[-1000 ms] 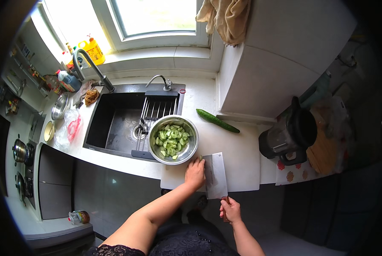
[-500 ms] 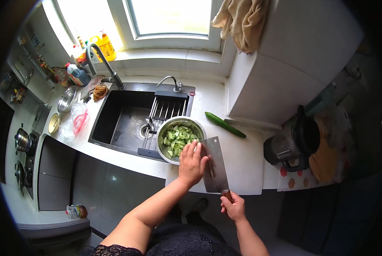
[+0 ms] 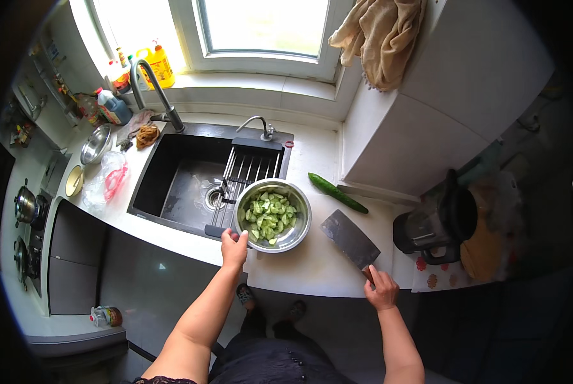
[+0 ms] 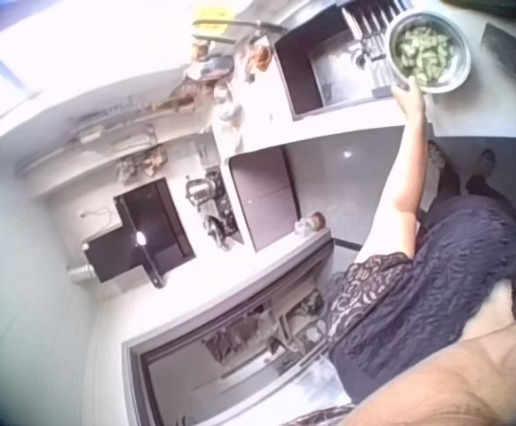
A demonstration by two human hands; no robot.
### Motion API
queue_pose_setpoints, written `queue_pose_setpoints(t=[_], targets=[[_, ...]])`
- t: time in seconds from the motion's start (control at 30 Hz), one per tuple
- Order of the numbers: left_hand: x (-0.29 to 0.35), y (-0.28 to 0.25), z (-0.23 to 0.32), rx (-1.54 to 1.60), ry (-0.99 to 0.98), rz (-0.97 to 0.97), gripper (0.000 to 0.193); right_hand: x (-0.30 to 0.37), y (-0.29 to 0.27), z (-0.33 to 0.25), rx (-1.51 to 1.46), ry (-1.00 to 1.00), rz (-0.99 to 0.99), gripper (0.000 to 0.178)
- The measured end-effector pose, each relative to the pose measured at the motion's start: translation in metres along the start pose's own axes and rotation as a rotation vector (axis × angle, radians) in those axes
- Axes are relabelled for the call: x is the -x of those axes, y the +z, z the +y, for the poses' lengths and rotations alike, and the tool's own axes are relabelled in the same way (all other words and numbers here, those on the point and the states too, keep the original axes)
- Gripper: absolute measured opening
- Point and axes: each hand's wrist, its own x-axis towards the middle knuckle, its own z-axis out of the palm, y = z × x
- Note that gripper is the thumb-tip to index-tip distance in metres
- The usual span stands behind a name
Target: The person slices a cucumber into thin rounds on a cutting board using a knife. After slicing, they transfer the cucumber pieces into a metal bowl, rinse the knife, and retrieve a small item from a plastic bag.
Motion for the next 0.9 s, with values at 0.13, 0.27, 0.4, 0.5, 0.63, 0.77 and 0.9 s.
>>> queue_pose_setpoints(t=[0.13, 0.27, 0.4, 0.5, 0.63, 0.77, 0.9], targets=[[0.009, 0.005, 0.016, 0.224, -0.413, -0.272, 0.044, 0.000, 0.014, 0.026, -0.002, -0.057, -0.108, 0.053], [0.010, 0.015, 0.016, 0.319, -0.437, -0.289, 0.031, -0.005, 0.017, 0.037, 0.008, -0.085, -0.180, 0.047], [0.009, 0.015, 0.017, 0.359, -0.407, -0.302, 0.030, -0.020, 0.018, 0.025, -0.026, -0.047, -0.126, 0.037], [0.009, 0.007, 0.015, 0.405, -0.414, -0.310, 0.032, -0.057, 0.027, 0.017, -0.043, -0.031, -0.033, 0.033], [0.029, -0.024, 0.035, 0.456, -0.391, -0.263, 0.029, -0.128, 0.074, 0.012, 0.003, 0.065, 0.005, 0.032], [0.043, -0.048, 0.043, 0.422, -0.357, -0.213, 0.026, -0.180, 0.127, 0.017, 0.037, 0.102, -0.126, 0.039], [0.052, -0.061, 0.032, 0.407, -0.368, -0.243, 0.027, -0.206, 0.162, 0.029, 0.116, 0.288, -0.385, 0.045]])
